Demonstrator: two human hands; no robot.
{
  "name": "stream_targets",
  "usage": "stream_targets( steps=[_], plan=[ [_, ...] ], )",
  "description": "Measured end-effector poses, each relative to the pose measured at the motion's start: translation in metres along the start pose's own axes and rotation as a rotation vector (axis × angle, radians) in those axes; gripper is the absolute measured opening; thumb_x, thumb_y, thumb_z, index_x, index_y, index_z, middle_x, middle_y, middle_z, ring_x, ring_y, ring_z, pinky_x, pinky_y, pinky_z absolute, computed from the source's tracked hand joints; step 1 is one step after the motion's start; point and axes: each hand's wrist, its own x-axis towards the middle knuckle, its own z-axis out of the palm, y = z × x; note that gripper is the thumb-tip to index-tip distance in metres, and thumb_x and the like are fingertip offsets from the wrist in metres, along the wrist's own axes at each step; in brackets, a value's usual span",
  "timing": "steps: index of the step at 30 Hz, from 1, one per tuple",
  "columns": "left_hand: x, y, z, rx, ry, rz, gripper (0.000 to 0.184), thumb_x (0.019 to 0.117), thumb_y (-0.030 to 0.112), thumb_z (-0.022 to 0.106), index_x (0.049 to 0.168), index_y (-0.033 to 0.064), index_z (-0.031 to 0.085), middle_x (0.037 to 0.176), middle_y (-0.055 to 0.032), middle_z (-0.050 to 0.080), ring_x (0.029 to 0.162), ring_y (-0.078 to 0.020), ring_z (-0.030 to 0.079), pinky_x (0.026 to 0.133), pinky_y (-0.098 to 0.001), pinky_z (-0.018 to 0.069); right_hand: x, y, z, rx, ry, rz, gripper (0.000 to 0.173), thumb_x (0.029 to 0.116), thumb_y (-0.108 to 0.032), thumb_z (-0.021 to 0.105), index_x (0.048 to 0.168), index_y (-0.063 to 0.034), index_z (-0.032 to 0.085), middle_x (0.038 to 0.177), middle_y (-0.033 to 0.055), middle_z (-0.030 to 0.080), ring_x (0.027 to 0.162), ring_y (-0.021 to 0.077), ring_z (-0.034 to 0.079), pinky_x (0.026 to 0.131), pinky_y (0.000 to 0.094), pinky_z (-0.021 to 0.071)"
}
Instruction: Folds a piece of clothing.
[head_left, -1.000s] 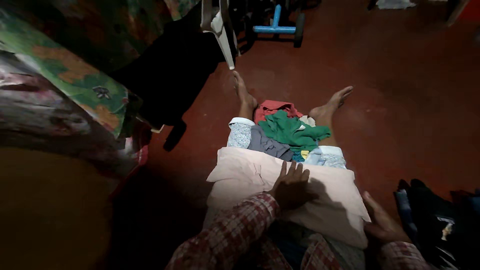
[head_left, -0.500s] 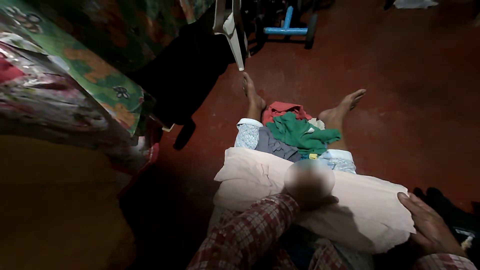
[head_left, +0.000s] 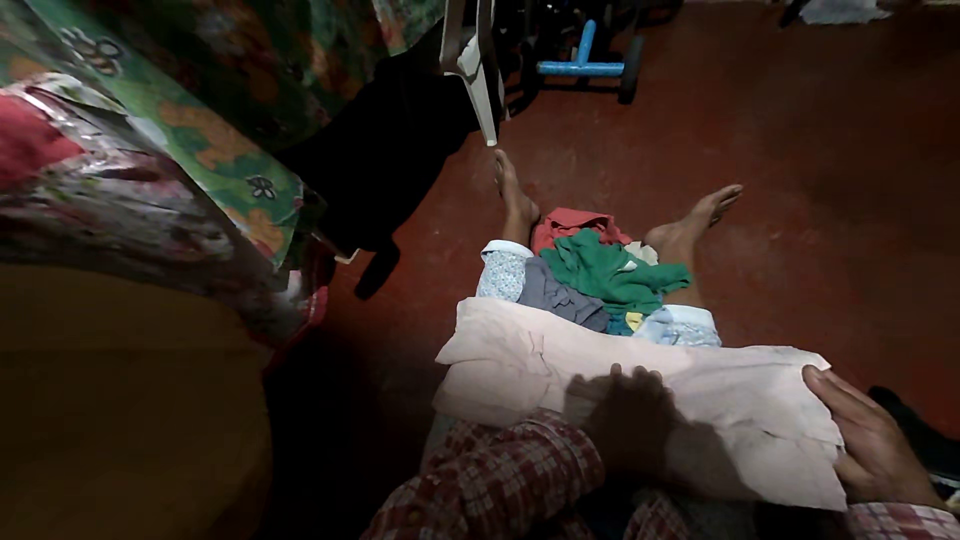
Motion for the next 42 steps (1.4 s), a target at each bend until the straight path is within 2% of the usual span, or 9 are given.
stream_targets(
  steps=[7,10,12,17,21,28,35,39,42],
  plan=[
    [-0.005,-0.01,-0.008,-0.069,-0.093,-0.012,0.118,0.0759,0.08,0.063,0.159,0.0025,0.031,0.166,-0.0213,0.024,0.155,-0.0401,0.019,0.122,-0.0638,0.0144,0.004,-0.004,0.017,-0.01,-0.015,0.005,0.025,0.1094,-0.018,0.035,0.118,-0.0128,0.059,0.098,-0.0079,0.074,0.089,0.0005,0.071,0.081,0.0221,0.0617],
    [-0.022,-0.024,-0.039,-0.5,0.01,-0.038,0.092,0.0913,0.046,0.072,0.156,-0.0065,0.031,0.162,-0.0277,0.031,0.15,-0.0384,0.032,0.123,-0.0503,0.0239,0.003,-0.009,0.025,0.017,-0.025,0.031,0.026,0.1103,-0.017,0.034,0.116,-0.0117,0.059,0.095,-0.0066,0.074,0.085,0.0016,0.072,0.077,0.0228,0.0625],
    [-0.032,-0.042,-0.059,-0.914,0.037,-0.15,0.06,0.1061,0.024,0.053,0.155,-0.0053,0.034,0.155,-0.0235,0.044,0.139,-0.0281,0.05,0.115,-0.0407,0.0401,0.002,-0.014,0.037,0.001,-0.038,0.06,0.023,0.1096,-0.016,0.037,0.116,-0.0113,0.059,0.093,-0.006,0.073,0.083,0.0026,0.071,0.075,0.0235,0.0627],
    [-0.064,-0.1,-0.078,-1.747,-0.081,-0.338,0.1,0.0931,0.079,-0.003,0.151,0.0095,0.041,0.132,-0.0169,0.064,0.108,-0.0325,0.068,0.084,-0.0517,0.0579,-0.02,-0.012,0.128,-0.211,-0.288,0.102,0.033,0.1072,-0.018,0.045,0.138,-0.0057,0.048,0.104,-0.0013,0.068,0.087,0.0058,0.068,0.075,0.0269,0.0599],
    [-0.084,-0.126,-0.072,-2.02,0.11,-0.507,0.096,0.0888,0.088,0.013,0.153,0.0206,0.036,0.134,-0.0118,0.064,0.118,-0.028,0.065,0.09,-0.0503,0.0575,-0.037,-0.011,0.183,-0.282,-0.569,0.107,0.043,0.105,-0.027,0.05,0.14,-0.0022,0.047,0.125,0.0138,0.067,0.107,0.0252,0.071,0.086,0.0418,0.062],
    [-0.085,-0.125,-0.07,-1.95,0.074,-0.585,0.084,0.0964,0.079,0.019,0.157,0.022,0.032,0.143,-0.0122,0.057,0.126,-0.0274,0.06,0.094,-0.0523,0.0542,-0.023,0.026,0.126,-0.555,-0.352,-0.081,0.029,0.1037,-0.018,0.051,0.119,0.0036,0.062,0.104,0.013,0.071,0.085,0.0203,0.072,0.074,0.0378,0.0615],
    [-0.083,-0.125,-0.072,-1.948,-0.044,-0.44,0.058,0.1074,0.058,0.024,0.138,0.0168,0.052,0.119,-0.0078,0.069,0.107,-0.0193,0.069,0.088,-0.0411,0.0585,-0.087,0.032,0.148,-1.37,-0.633,-0.093,0.049,0.0974,-0.034,0.066,0.13,0.0021,0.064,0.137,0.0304,0.057,0.133,0.0474,0.05,0.113,0.0599,0.0362],
    [-0.076,-0.12,-0.078,-1.965,-0.012,-0.559,0.041,0.1087,0.043,0.036,0.127,0.0141,0.058,0.111,-0.0078,0.071,0.098,-0.0185,0.07,0.081,-0.0395,0.0592,-0.097,0.04,0.155,-1.461,-0.582,-0.216,0.035,0.0994,-0.015,0.059,0.128,0.0037,0.066,0.139,0.0345,0.054,0.135,0.0542,0.046,0.113,0.0653,0.0337],
    [-0.074,-0.11,-0.092,-2.019,0.081,-0.627,0.038,0.1086,0.038,0.036,0.123,0.0109,0.057,0.107,-0.01,0.071,0.095,-0.021,0.071,0.079,-0.041,0.0592,-0.09,0.069,0.134,-1.25,-0.322,-0.712,0.021,0.0873,-0.013,0.072,0.1,0.0029,0.075,0.115,0.0311,0.067,0.107,0.0538,0.064,0.09,0.0652,0.0518]
  ],
)
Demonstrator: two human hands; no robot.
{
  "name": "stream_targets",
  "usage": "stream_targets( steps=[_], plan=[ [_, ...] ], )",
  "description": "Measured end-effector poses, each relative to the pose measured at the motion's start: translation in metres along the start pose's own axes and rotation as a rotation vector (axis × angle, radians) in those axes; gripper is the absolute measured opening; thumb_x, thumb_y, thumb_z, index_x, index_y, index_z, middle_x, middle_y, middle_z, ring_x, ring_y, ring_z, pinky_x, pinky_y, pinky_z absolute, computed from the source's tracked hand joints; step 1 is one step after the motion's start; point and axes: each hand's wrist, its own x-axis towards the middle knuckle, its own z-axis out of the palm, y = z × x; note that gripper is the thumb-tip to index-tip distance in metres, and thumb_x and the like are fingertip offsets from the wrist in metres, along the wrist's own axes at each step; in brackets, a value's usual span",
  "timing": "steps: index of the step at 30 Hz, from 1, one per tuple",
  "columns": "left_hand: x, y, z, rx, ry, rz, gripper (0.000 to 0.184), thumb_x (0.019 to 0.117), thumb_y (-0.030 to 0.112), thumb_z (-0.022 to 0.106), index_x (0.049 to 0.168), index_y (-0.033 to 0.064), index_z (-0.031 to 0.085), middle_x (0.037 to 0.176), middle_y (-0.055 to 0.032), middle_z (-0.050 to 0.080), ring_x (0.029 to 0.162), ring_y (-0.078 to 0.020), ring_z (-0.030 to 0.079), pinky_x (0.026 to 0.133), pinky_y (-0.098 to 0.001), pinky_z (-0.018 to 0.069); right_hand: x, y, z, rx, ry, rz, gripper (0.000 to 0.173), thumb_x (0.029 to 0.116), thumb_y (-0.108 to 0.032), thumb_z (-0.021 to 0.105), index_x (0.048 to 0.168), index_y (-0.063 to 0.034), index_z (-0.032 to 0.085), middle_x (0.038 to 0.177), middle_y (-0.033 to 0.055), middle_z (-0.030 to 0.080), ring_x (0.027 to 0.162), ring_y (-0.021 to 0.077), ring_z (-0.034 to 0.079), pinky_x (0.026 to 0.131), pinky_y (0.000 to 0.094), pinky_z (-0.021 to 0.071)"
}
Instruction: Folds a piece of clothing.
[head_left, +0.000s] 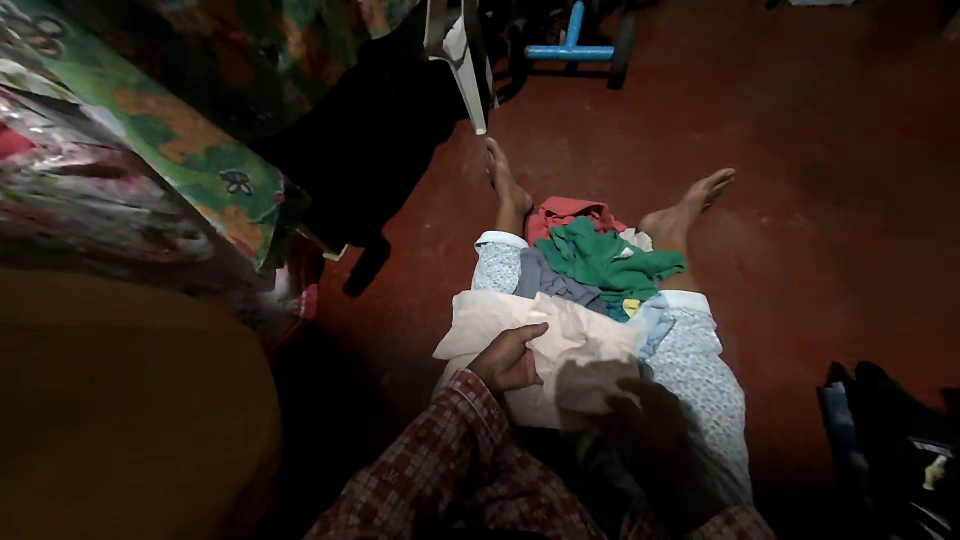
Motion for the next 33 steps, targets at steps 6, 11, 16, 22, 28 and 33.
stream_targets(
  steps=[6,11,16,22,28,33],
  plan=[
    [-0.005,0.007,-0.006,0.223,0.257,0.11,0.041,0.1102,0.038,0.038,0.128,0.006,0.055,0.101,-0.0098,0.069,0.087,-0.0187,0.07,0.074,-0.0371,0.0595,-0.017,0.014,0.03,-0.022,0.104,-0.226,0.021,0.0992,-0.02,0.058,0.103,-0.008,0.075,0.108,0.0205,0.071,0.105,0.0415,0.068,0.091,0.058,0.0539],
    [-0.015,0.005,-0.004,0.676,0.382,0.348,0.046,0.1008,0.018,0.063,0.141,0.0019,0.047,0.111,-0.0106,0.064,0.086,-0.0125,0.064,0.076,-0.0293,0.0553,-0.024,0.016,0.041,0.013,0.046,-0.183,0.021,0.0945,-0.017,0.059,0.1,-0.0049,0.075,0.108,0.0191,0.072,0.104,0.0411,0.068,0.089,0.0602,0.0541],
    [-0.032,0.008,-0.012,0.901,0.487,0.57,0.046,0.0954,0.013,0.068,0.136,-0.0015,0.053,0.124,-0.0134,0.064,0.097,-0.0128,0.067,0.084,-0.028,0.0565,-0.021,0.013,0.034,0.048,0.062,-0.16,0.016,0.0884,-0.006,0.064,0.099,0.0005,0.075,0.104,0.0204,0.072,0.099,0.0421,0.07,0.085,0.0571,0.0571],
    [-0.051,-0.003,-0.023,0.896,0.467,0.461,0.044,0.0946,0.016,0.07,0.133,0.0014,0.055,0.109,-0.0084,0.065,0.085,-0.0116,0.066,0.075,-0.0279,0.0573,-0.027,0.024,0.05,0.005,0.11,-0.201,0.021,0.0938,-0.017,0.058,0.098,-0.0072,0.076,0.104,0.0144,0.073,0.101,0.0361,0.07,0.088,0.0541,0.0563],
    [-0.059,-0.021,-0.009,1.173,0.424,0.263,0.073,0.0932,0.026,0.074,0.151,0.0023,0.036,0.109,-0.015,0.064,0.086,-0.0204,0.066,0.079,-0.0379,0.0571,-0.024,0.023,0.051,0.015,0.173,-0.214,0.019,0.0935,-0.018,0.061,0.097,-0.008,0.076,0.102,0.0146,0.073,0.099,0.0348,0.07,0.087,0.0519,0.0568],
    [-0.045,-0.04,-0.011,1.054,0.385,0.26,0.087,0.0919,0.028,0.075,0.157,0.0044,0.022,0.1,-0.0126,0.059,0.075,-0.0179,0.061,0.07,-0.0353,0.0552,-0.023,0.022,0.052,0.003,0.17,-0.226,0.021,0.0948,-0.021,0.061,0.097,-0.0076,0.076,0.101,0.0147,0.073,0.097,0.0343,0.07,0.085,0.0513,0.0572]
  ],
)
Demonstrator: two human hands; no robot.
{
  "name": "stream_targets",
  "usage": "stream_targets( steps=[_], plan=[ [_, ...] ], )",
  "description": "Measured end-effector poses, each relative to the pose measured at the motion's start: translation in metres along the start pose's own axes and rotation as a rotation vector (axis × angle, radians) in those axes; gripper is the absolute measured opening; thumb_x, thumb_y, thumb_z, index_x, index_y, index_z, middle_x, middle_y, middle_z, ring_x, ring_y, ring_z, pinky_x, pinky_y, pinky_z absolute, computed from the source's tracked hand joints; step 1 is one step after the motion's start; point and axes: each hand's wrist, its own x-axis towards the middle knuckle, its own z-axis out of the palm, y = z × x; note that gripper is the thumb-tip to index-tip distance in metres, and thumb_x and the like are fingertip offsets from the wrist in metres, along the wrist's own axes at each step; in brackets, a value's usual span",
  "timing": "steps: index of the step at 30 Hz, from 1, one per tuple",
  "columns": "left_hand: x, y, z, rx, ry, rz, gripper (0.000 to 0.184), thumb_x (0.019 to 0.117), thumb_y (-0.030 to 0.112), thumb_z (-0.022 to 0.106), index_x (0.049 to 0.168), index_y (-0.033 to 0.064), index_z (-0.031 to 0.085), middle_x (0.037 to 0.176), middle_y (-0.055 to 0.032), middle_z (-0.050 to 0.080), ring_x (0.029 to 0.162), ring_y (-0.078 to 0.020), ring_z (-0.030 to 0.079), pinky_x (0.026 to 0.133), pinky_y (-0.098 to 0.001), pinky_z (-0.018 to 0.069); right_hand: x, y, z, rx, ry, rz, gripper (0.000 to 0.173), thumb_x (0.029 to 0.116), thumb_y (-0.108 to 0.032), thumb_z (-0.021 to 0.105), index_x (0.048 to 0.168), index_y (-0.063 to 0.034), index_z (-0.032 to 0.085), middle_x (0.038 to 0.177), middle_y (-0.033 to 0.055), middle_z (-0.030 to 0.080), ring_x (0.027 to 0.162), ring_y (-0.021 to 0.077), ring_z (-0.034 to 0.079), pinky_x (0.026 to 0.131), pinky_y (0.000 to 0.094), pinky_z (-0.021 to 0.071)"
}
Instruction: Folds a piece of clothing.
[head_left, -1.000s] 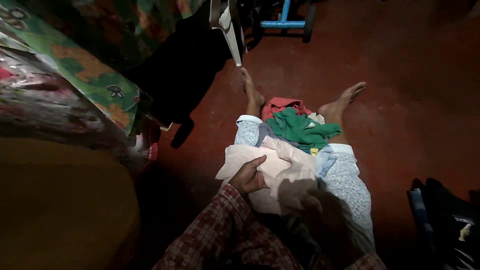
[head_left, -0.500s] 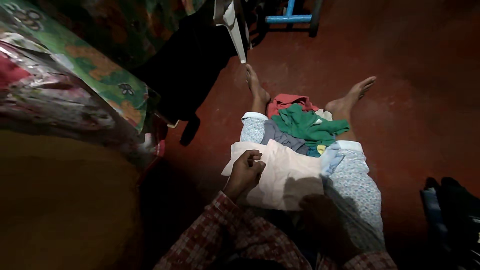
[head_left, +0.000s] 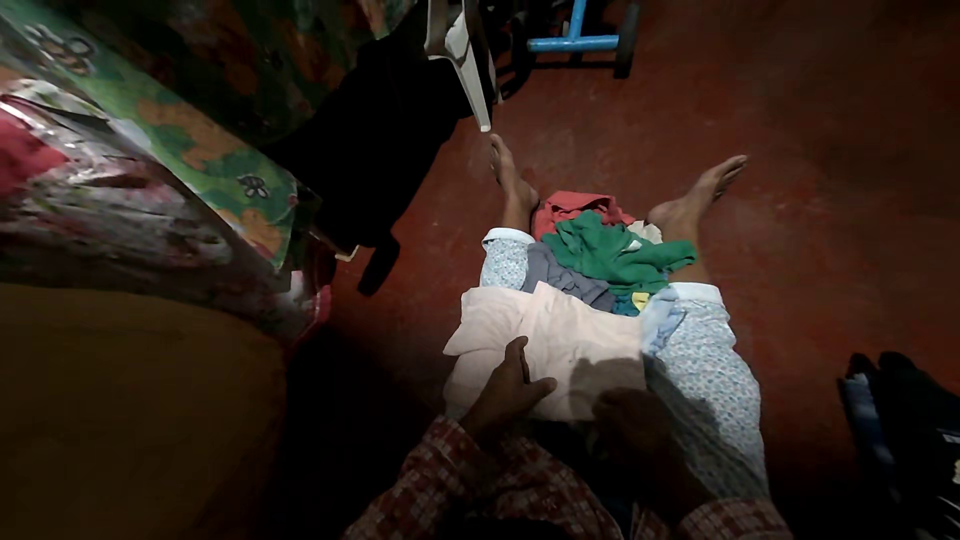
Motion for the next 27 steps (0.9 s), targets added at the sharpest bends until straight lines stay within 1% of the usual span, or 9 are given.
stream_targets(
  steps=[6,8,12,15,17,20,21,24,27],
  plan=[
    [0.002,-0.005,0.014,-0.216,0.13,0.0,0.083,0.0889,0.014,0.077,0.154,0.0037,0.027,0.122,-0.0194,0.06,0.088,-0.0172,0.067,0.076,-0.0331,0.0577,-0.005,0.002,0.002,0.036,-0.003,-0.005,0.022,0.0983,-0.023,0.058,0.1,-0.0086,0.075,0.104,0.015,0.072,0.101,0.0345,0.069,0.089,0.0516,0.0564],
    [0.002,-0.005,0.016,-0.268,0.146,-0.006,0.082,0.0882,0.013,0.077,0.153,0.0041,0.027,0.124,-0.0188,0.058,0.084,-0.0157,0.066,0.072,-0.031,0.057,-0.005,0.002,0.002,0.037,-0.018,-0.008,0.023,0.0978,-0.023,0.059,0.1,-0.0082,0.076,0.105,0.0155,0.073,0.101,0.036,0.069,0.089,0.0528,0.0563],
    [0.0,-0.001,0.016,-0.325,0.21,-0.069,0.077,0.0877,0.013,0.078,0.15,0.0045,0.034,0.105,-0.0136,0.059,0.072,-0.0131,0.059,0.064,-0.0282,0.0527,-0.005,0.002,0.002,0.026,-0.029,-0.018,0.025,0.0984,-0.026,0.057,0.1,-0.0097,0.076,0.105,0.014,0.072,0.103,0.0345,0.069,0.089,0.0519,0.0562],
    [0.001,0.0,0.019,-0.444,0.259,-0.083,0.073,0.0882,0.01,0.077,0.149,0.0033,0.036,0.087,-0.0058,0.052,0.059,-0.0084,0.048,0.053,-0.0235,0.0439,0.005,-0.005,-0.008,0.093,-0.088,0.054,0.026,0.0984,-0.028,0.059,0.101,-0.0084,0.076,0.107,0.0138,0.073,0.104,0.035,0.069,0.092,0.0523,0.0549],
    [0.001,0.001,0.022,-0.533,0.293,-0.079,0.073,0.0902,0.009,0.075,0.15,0.0027,0.034,0.091,-0.0069,0.054,0.064,-0.0082,0.051,0.057,-0.0239,0.0457,0.023,-0.014,-0.023,0.218,-0.182,0.206,0.029,0.1005,-0.022,0.06,0.109,-0.0004,0.076,0.114,0.0203,0.073,0.113,0.0414,0.067,0.102,0.0567,0.0496],
    [-0.002,0.009,0.024,-0.704,0.298,-0.101,0.069,0.0962,0.007,0.066,0.154,0.0026,0.028,0.123,-0.0205,0.059,0.097,-0.0199,0.065,0.082,-0.0357,0.0562,0.051,-0.009,-0.019,0.356,-0.108,0.381,0.028,0.1013,-0.017,0.055,0.107,0.0042,0.072,0.107,0.0198,0.071,0.098,0.0296,0.07,0.088,0.042,0.058],
    [-0.002,0.013,0.025,-0.767,0.292,-0.101,0.066,0.0973,0.005,0.064,0.153,0.0014,0.028,0.126,-0.0219,0.059,0.1,-0.0221,0.066,0.084,-0.0374,0.057,0.062,-0.006,-0.019,0.451,-0.14,0.48,0.029,0.1033,-0.017,0.052,0.11,0.0048,0.071,0.106,0.0185,0.069,0.093,0.025,0.069,0.084,0.039,0.0589],
    [0.0,0.015,0.025,-0.834,0.264,-0.103,0.055,0.0974,0.001,0.062,0.146,-0.0011,0.036,0.115,-0.0177,0.065,0.09,-0.0197,0.069,0.078,-0.0355,0.0595,0.089,0.003,-0.02,0.679,-0.281,0.676,0.03,0.1058,-0.016,0.048,0.121,0.0034,0.065,0.106,0.0148,0.069,0.078,0.0168,0.069,0.072,0.0344,0.0604],
    [0.001,0.01,0.024,-0.773,0.248,-0.103,0.053,0.096,0.0,0.064,0.143,0.0002,0.041,0.113,-0.0152,0.066,0.089,-0.0173,0.068,0.077,-0.0334,0.0586,0.103,0.008,-0.012,0.67,-0.287,0.67,0.026,0.1023,-0.014,0.056,0.12,0.0016,0.067,0.107,0.0148,0.07,0.083,0.0183,0.07,0.077,0.0365,0.0597]
  ],
)
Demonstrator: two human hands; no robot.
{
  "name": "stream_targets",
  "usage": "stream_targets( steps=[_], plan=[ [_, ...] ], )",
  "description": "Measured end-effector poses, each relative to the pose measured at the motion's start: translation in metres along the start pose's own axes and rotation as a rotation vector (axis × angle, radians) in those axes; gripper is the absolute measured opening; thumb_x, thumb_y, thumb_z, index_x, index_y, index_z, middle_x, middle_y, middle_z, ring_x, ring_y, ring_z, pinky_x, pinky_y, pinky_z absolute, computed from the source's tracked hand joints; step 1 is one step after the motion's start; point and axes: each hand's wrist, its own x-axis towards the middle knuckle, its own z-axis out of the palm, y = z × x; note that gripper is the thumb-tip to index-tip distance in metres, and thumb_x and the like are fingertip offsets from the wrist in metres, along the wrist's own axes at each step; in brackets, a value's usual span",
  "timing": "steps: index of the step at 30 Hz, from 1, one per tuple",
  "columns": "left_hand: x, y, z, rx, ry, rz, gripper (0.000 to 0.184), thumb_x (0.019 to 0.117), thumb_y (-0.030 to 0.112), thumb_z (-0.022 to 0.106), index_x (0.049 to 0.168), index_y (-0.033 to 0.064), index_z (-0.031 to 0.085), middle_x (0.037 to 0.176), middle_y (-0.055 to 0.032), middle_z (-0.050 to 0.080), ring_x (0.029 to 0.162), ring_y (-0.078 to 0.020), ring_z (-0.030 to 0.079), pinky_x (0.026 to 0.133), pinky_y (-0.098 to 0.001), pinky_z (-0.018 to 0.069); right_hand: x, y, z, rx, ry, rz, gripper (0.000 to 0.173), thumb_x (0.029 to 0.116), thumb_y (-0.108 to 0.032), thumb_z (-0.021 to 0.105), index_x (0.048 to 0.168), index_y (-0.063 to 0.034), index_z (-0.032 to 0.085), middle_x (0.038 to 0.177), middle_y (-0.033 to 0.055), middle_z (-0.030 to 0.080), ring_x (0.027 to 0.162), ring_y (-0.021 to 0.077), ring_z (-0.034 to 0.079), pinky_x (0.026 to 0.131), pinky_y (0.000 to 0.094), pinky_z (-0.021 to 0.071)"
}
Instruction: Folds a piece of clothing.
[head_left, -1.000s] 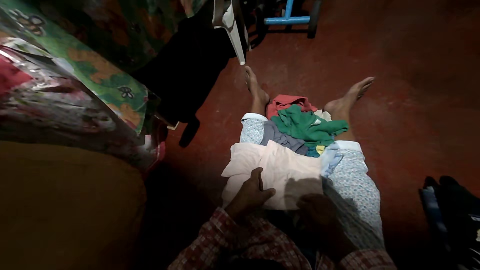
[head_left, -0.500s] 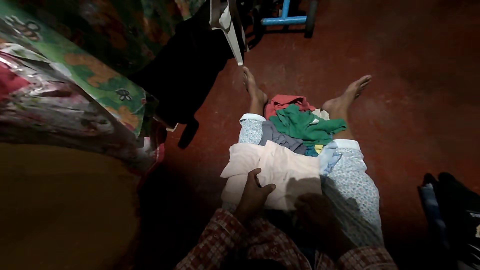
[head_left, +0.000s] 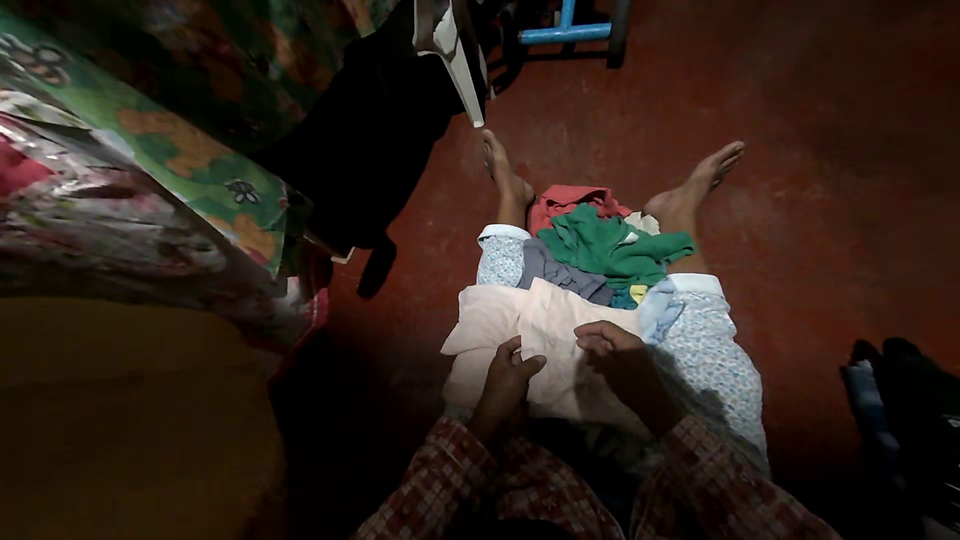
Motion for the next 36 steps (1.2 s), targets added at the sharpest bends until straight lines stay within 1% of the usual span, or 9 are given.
stream_targets(
  steps=[5,11,13,16,19,25,28,33,36],
  plan=[
    [0.005,-0.007,-0.006,0.038,-0.013,0.035,0.053,0.0941,-0.002,0.065,0.142,0.0005,0.042,0.11,-0.0126,0.066,0.087,-0.0127,0.067,0.074,-0.027,0.0557,0.028,-0.005,0.004,-0.148,-0.022,-0.093,0.027,0.1006,-0.016,0.055,0.117,-0.0004,0.07,0.106,0.0159,0.068,0.092,0.0231,0.066,0.085,0.0409,0.0547],
    [0.004,-0.006,-0.009,0.123,-0.007,0.059,0.057,0.0928,-0.001,0.068,0.143,0.0005,0.04,0.103,-0.0117,0.067,0.08,-0.0123,0.066,0.069,-0.0268,0.0558,0.057,-0.021,0.015,-0.379,-0.247,-0.028,0.035,0.1005,-0.018,0.058,0.131,-0.0029,0.065,0.114,0.0194,0.065,0.101,0.032,0.064,0.093,0.0498,0.0512],
    [0.003,-0.004,-0.016,0.322,0.02,0.232,0.06,0.0902,0.004,0.072,0.142,-0.0004,0.042,0.11,-0.0107,0.065,0.082,-0.0119,0.065,0.07,-0.0264,0.0554,0.06,-0.023,0.018,-0.406,-0.245,-0.01,0.035,0.1004,-0.017,0.057,0.132,-0.0042,0.064,0.116,0.0188,0.064,0.103,0.0315,0.064,0.094,0.0489,0.051],
    [0.009,0.009,-0.03,0.773,0.13,0.647,0.05,0.0909,0.02,0.069,0.136,-0.0004,0.059,0.125,-0.0177,0.062,0.106,-0.0227,0.062,0.09,-0.0378,0.054,0.056,-0.023,0.016,-0.331,-0.114,-0.004,0.033,0.102,-0.015,0.053,0.129,-0.0015,0.066,0.12,0.0201,0.067,0.106,0.0323,0.066,0.095,0.0503,0.0517],
    [0.019,0.028,-0.028,0.988,0.194,0.805,0.028,0.0918,0.029,0.069,0.114,0.0151,0.078,0.118,-0.0141,0.065,0.116,-0.0356,0.056,0.097,-0.0576,0.0414,0.043,-0.019,0.008,-0.241,-0.009,-0.006,0.031,0.1026,-0.013,0.05,0.126,0.001,0.066,0.117,0.0205,0.068,0.104,0.0302,0.067,0.093,0.0477,0.0532],
    [0.046,0.037,-0.003,1.356,0.025,0.67,0.04,0.0877,0.048,0.074,0.116,0.0196,0.077,0.153,-0.0129,0.049,0.15,-0.0448,0.025,0.113,-0.0754,0.0106,0.014,0.009,-0.004,-0.125,0.147,-0.138,0.025,0.0995,-0.01,0.053,0.112,0.0034,0.07,0.105,0.0177,0.071,0.089,0.0216,0.069,0.081,0.0372,0.0583],
    [0.054,0.031,0.004,1.416,-0.009,0.676,0.027,0.0931,0.039,0.07,0.105,0.0167,0.079,0.154,-0.0091,0.049,0.153,-0.0437,0.02,0.112,-0.0785,0.0038,0.003,0.01,-0.01,-0.174,0.146,-0.076,0.025,0.1008,-0.012,0.052,0.112,0.0016,0.071,0.105,0.0169,0.07,0.091,0.0237,0.069,0.083,0.0406,0.0573],
    [0.053,0.048,-0.017,1.122,0.113,0.716,0.019,0.0926,0.025,0.071,0.098,0.0096,0.08,0.136,-0.015,0.063,0.144,-0.0447,0.037,0.115,-0.073,0.0148,-0.009,0.012,-0.017,-0.193,0.147,-0.054,0.023,0.1012,-0.01,0.055,0.114,0.0017,0.07,0.108,0.0185,0.07,0.094,0.0263,0.07,0.085,0.0432,0.0577],
    [0.048,0.068,-0.055,0.897,0.271,0.688,0.013,0.0888,0.017,0.078,0.092,0.004,0.078,0.131,-0.0193,0.063,0.13,-0.0367,0.053,0.11,-0.0588,0.0376,-0.013,0.021,-0.032,-0.193,0.18,-0.057,0.025,0.1013,-0.01,0.053,0.115,0.0024,0.07,0.11,0.0191,0.07,0.098,0.0277,0.069,0.088,0.0456,0.0566]
  ],
)
